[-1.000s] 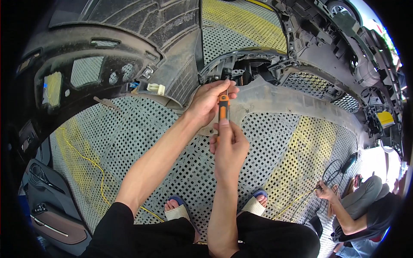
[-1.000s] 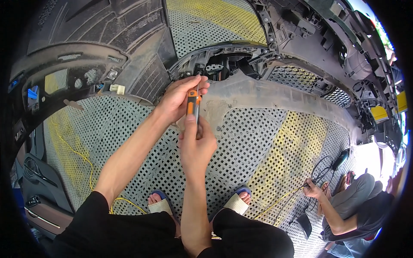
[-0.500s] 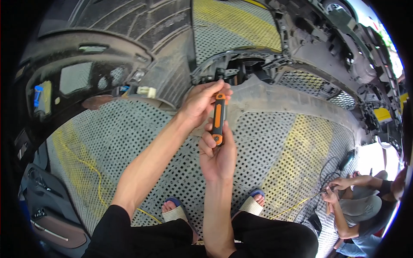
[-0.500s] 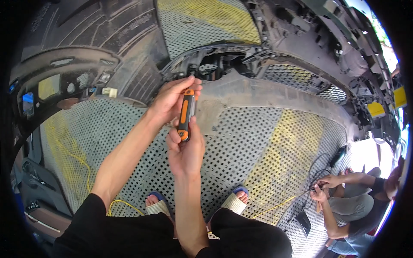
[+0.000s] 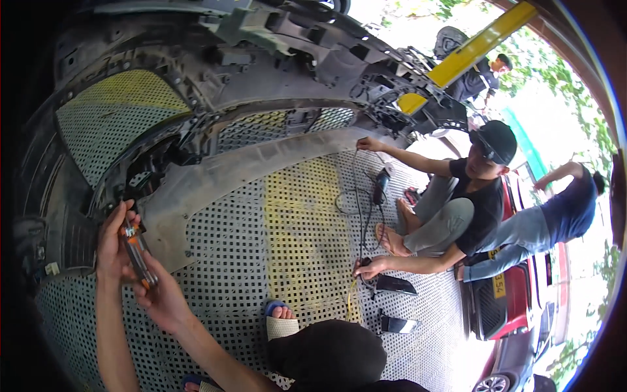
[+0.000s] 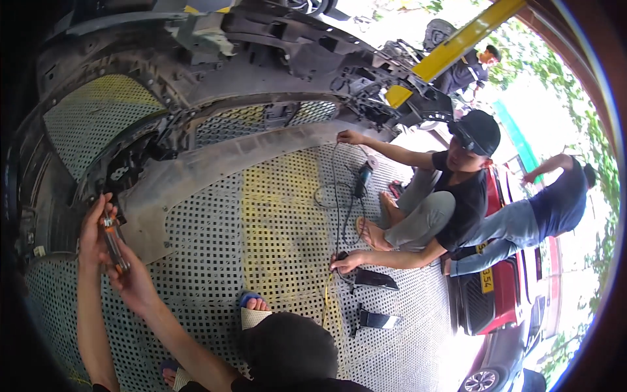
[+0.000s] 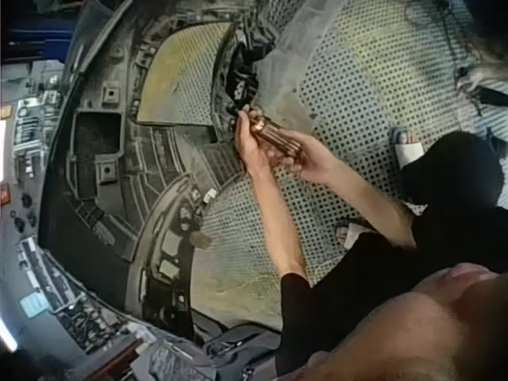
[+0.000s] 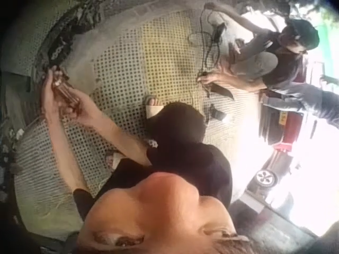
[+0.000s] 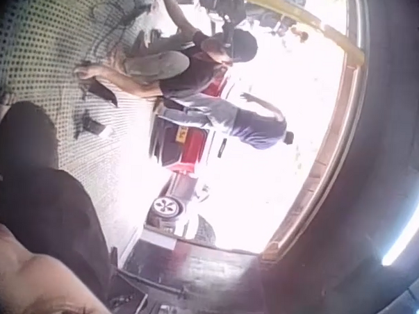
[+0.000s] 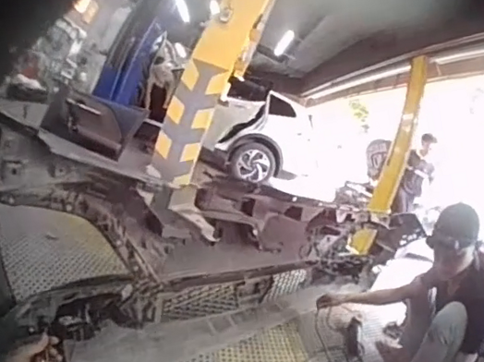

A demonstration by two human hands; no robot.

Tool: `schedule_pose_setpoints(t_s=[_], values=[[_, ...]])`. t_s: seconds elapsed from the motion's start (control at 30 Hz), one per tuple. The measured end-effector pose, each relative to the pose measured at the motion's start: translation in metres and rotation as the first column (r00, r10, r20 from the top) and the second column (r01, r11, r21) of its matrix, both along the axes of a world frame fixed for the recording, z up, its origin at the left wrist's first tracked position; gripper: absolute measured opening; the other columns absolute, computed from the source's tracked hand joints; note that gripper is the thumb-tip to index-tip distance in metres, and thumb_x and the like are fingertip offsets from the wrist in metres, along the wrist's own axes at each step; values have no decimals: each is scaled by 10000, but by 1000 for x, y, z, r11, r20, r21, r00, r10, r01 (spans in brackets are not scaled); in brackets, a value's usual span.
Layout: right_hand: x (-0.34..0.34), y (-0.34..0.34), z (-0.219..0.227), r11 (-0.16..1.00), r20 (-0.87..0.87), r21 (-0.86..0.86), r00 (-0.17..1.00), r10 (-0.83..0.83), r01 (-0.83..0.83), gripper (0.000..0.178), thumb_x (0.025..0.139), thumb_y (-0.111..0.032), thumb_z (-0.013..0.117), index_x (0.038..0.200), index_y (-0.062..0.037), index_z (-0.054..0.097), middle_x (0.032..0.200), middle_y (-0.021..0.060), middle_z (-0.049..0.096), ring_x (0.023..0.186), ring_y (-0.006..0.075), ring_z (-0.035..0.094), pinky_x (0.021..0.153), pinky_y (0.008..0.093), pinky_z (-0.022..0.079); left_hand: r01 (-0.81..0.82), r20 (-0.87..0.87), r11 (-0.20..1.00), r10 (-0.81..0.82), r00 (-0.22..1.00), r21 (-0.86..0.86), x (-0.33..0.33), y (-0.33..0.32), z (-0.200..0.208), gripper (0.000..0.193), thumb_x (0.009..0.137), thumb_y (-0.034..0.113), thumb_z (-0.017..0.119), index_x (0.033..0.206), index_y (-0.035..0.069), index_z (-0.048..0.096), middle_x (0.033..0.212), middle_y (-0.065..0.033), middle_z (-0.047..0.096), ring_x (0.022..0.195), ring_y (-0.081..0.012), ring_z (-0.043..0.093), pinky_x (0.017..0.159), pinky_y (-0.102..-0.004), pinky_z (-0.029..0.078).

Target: Installing sensors and wiring into a vehicle bumper assembly.

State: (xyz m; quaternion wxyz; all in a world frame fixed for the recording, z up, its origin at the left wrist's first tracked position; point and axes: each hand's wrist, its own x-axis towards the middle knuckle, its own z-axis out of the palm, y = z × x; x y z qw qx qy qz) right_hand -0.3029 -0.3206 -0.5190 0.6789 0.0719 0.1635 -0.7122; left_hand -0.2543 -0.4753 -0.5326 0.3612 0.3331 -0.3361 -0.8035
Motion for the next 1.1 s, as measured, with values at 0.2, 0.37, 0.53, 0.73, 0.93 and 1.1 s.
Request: schedule_pose_setpoints(t_s=[0.2, 0.37, 0.53, 0.73, 0.93, 1.1], values=[[20, -3, -8, 878, -965, -156, -259, -37, 453, 642, 951, -143, 698, 1487, 26, 387, 1149, 226, 608, 832, 262, 685, 695, 370, 562, -8, -25, 999, 9, 1000, 47, 2, -12, -17, 290, 985, 239, 684, 1180, 25, 672, 789, 3, 644, 768, -92, 638, 673, -232, 515], [27, -12, -20, 880, -984, -124, -172, -49, 458, 565, 1001, -194, 640, 1472, 22, 415, 973, 152, 646, 678, 193, 651, 561, 302, 511, 4, -25, 997, -2, 1000, 83, -2, -4, -4, 298, 1010, 258, 643, 1228, 53, 648, 845, 25, 689, 809, -75, 683, 652, -233, 552], [17, -12, 6, 980, -599, 144, 800, -24, 137, 501, 1057, -424, 510, 1347, -17, 532, 746, -34, 504, 563, 56, 498, 472, 221, 370, -6, -38, 993, 11, 999, 122, 5, -9, -7, 258, 1029, 254, 607, 1220, 87, 654, 923, 30, 723, 837, -65, 703, 664, -238, 575], [15, -12, 7, 985, -296, 127, 952, -79, 121, 471, 1067, -470, 460, 1291, -69, 563, 827, -30, 523, 687, 46, 537, 548, 226, 415, 19, -175, 994, -1, 985, 104, 4, -15, -33, 273, 1045, 256, 577, 1249, 80, 619, 944, 37, 721, 818, -55, 702, 656, -244, 591], [33, -20, -1, 987, 6, 70, 989, -147, 146, 451, 1067, -489, 449, 1226, -88, 581, 921, 5, 605, 775, 59, 570, 620, 227, 457, 0, -183, 997, 15, 983, 81, 11, -25, -36, 332, 1058, 271, 549, 1319, 70, 580, 928, 40, 705, 771, -49, 681, 663, -221, 600], [14, -20, -9, 924, -825, 291, 555, 111, 248, 448, 1066, -451, 479, 1102, -18, 589, 876, 13, 617, 557, 77, 543, 452, 223, 406, 2, -140, 998, 5, 990, 56, -5, -12, -32, 354, 1051, 275, 565, 1343, 76, 575, 930, 42, 702, 765, -37, 670, 668, -220, 581]])
